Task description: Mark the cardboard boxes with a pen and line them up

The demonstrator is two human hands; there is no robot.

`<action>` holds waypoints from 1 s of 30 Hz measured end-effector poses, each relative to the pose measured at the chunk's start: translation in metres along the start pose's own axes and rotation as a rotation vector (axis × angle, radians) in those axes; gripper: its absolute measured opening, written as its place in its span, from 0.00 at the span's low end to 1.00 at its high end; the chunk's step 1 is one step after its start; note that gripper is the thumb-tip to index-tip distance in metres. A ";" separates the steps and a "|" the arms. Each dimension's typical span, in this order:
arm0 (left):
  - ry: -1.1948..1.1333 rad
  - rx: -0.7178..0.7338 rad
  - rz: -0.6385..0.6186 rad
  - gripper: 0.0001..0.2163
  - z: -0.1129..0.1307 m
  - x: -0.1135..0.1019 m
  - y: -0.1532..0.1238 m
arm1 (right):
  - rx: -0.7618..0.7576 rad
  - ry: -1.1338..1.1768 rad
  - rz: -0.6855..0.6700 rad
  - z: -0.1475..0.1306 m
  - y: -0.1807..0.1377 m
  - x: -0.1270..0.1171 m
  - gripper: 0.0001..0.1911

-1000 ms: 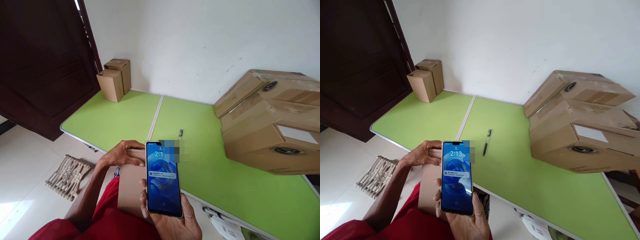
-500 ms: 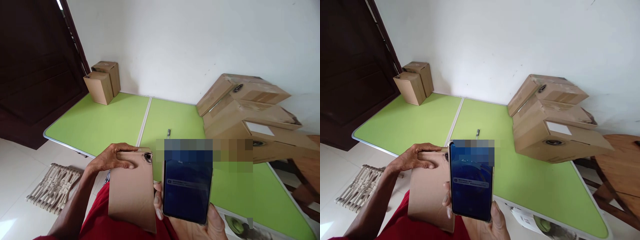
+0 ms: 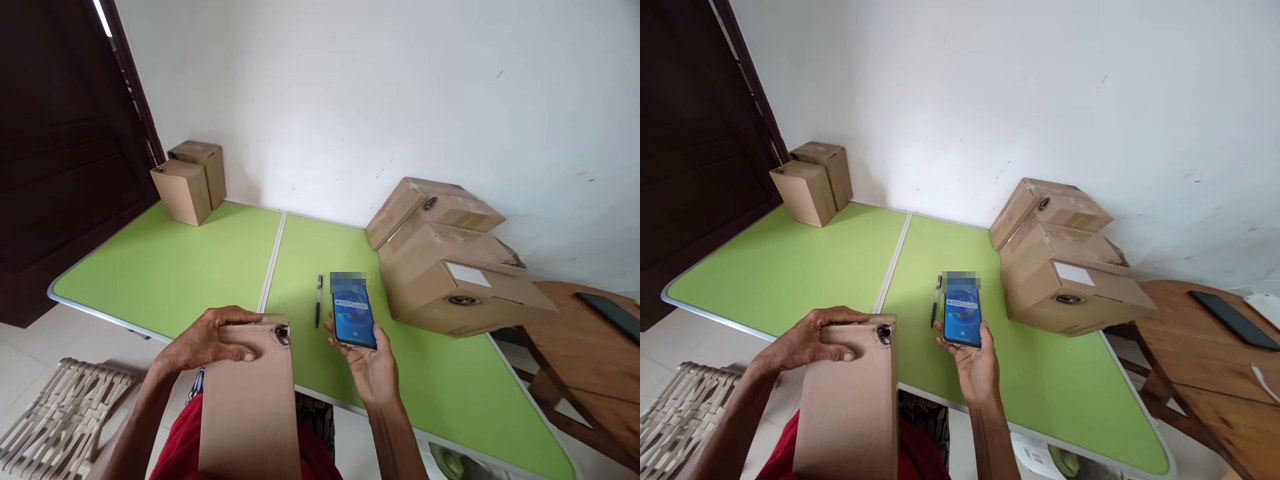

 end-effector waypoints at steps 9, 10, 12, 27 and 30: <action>0.002 0.006 0.013 0.28 -0.001 0.000 -0.001 | -0.059 -0.159 0.231 -0.003 0.059 -0.041 0.20; 0.003 0.007 0.014 0.28 -0.001 0.000 -0.001 | -0.062 -0.188 0.248 -0.004 0.062 -0.045 0.21; 0.003 0.013 0.017 0.28 0.000 0.000 -0.001 | -0.068 -0.259 0.285 -0.007 0.066 -0.052 0.22; -0.192 -0.053 0.474 0.45 -0.055 0.006 -0.054 | -0.012 -0.964 0.274 -0.040 0.050 -0.056 0.25; -0.238 -0.070 0.508 0.45 -0.068 0.029 -0.071 | 0.016 -1.045 0.237 -0.039 0.050 -0.053 0.29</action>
Point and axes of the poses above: each hand's wrist, its own y-axis towards the middle knuckle, its own x-axis out of the palm, z = x × y, the point moved 10 cm from there along y, towards the middle knuckle, and after that the axes turned 8 degrees about -z, right-handed, at the moved point
